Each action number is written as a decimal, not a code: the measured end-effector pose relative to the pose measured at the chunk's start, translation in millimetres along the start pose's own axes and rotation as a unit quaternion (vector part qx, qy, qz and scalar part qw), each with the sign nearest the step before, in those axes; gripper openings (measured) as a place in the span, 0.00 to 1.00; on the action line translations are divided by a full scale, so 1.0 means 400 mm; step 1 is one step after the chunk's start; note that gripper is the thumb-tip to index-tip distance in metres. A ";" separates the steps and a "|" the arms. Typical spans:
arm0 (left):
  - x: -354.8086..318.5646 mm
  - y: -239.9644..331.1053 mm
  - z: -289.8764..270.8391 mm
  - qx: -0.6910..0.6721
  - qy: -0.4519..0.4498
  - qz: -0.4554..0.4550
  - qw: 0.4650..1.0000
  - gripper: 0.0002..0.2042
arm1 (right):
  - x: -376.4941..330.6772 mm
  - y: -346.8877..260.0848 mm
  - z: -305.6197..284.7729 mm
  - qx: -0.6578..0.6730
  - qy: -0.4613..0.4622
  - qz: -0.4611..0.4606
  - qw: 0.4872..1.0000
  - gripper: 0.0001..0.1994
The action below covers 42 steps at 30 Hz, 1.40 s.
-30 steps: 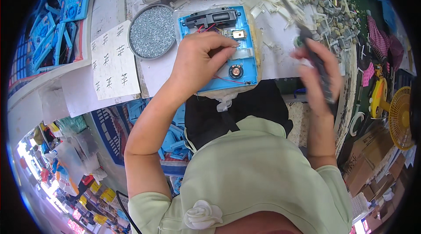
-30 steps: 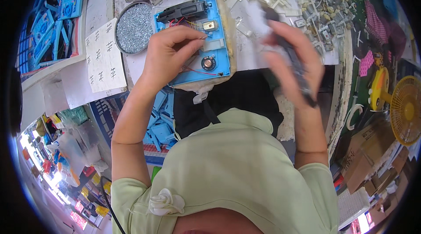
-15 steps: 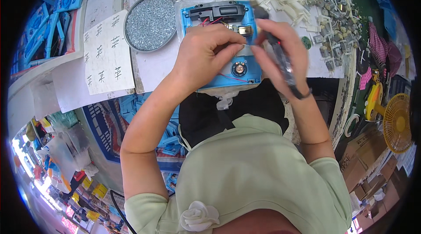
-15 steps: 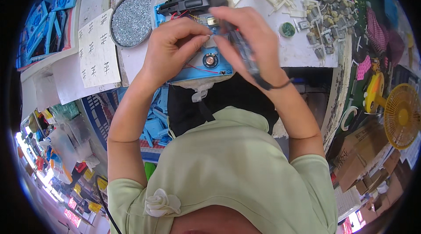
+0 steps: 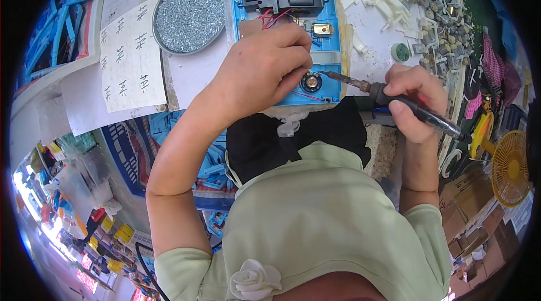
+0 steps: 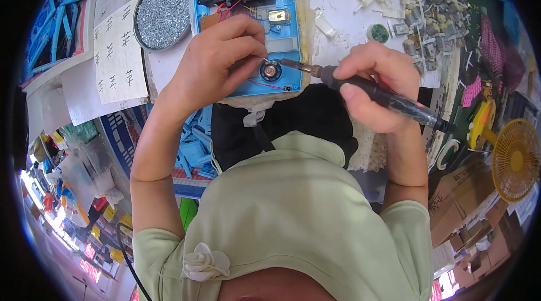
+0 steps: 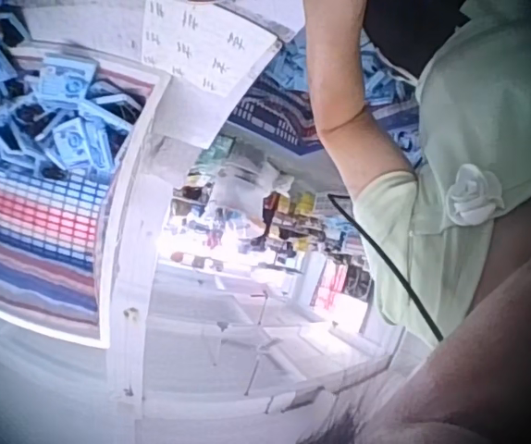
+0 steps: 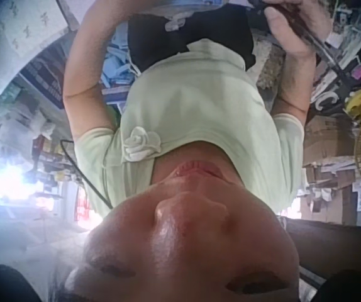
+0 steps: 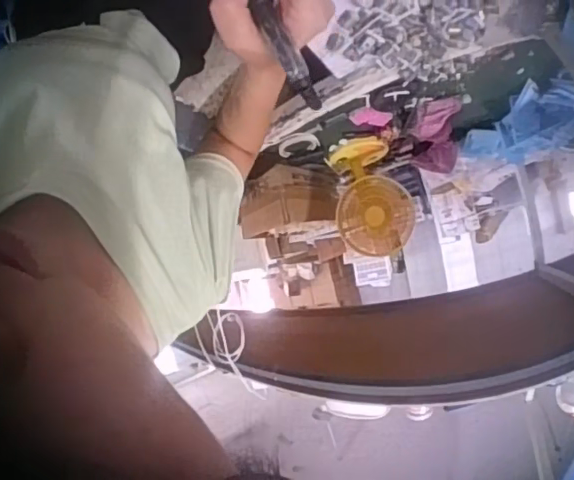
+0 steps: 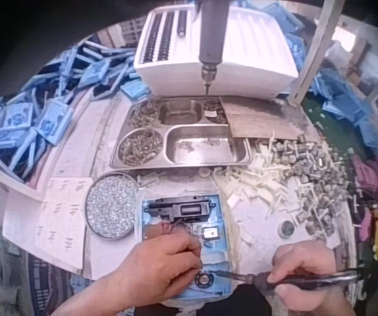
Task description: The recorder is soldering components onto a circuit board and assembling a plastic device housing.
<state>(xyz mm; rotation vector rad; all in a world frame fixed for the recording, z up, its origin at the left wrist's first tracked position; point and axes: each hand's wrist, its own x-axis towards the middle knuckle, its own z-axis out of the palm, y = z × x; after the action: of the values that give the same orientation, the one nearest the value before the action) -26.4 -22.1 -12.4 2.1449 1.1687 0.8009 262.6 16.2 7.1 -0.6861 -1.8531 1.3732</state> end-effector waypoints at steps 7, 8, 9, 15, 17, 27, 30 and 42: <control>0.001 -0.004 0.000 0.002 0.002 0.008 1.000 0.09 | 0.018 0.005 -0.003 -0.051 -0.042 0.002 0.998 0.09; 0.001 -0.003 0.000 0.002 0.003 0.009 1.000 0.09 | 0.018 0.006 -0.003 -0.052 -0.045 0.002 0.998 0.09; 0.001 -0.003 0.001 0.003 0.005 0.010 1.000 0.09 | 0.019 0.008 -0.001 -0.053 -0.045 -0.001 0.998 0.09; 0.002 -0.003 0.003 0.011 0.008 0.016 1.000 0.09 | 0.025 0.011 0.011 -0.045 -0.046 0.001 0.998 0.09; 0.001 -0.002 0.003 0.014 0.010 0.016 1.000 0.08 | 0.027 0.011 0.013 -0.043 -0.049 0.002 0.998 0.09; 0.001 -0.002 0.004 0.018 0.005 0.011 1.000 0.08 | 0.031 0.008 0.012 -0.083 -0.053 -0.048 0.994 0.10; -0.001 -0.002 0.004 0.019 0.007 0.012 1.000 0.08 | 0.022 -0.005 0.003 -0.068 -0.035 -0.041 0.996 0.10; -0.002 -0.011 -0.005 -0.017 0.000 0.026 1.000 0.09 | -0.021 -0.017 -0.039 -0.041 0.032 -0.018 0.998 0.11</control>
<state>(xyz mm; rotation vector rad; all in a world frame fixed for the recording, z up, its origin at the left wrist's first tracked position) -30.6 -20.4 -14.3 2.1564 1.0949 0.8365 280.0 16.6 14.5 -0.7258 -1.8691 1.2438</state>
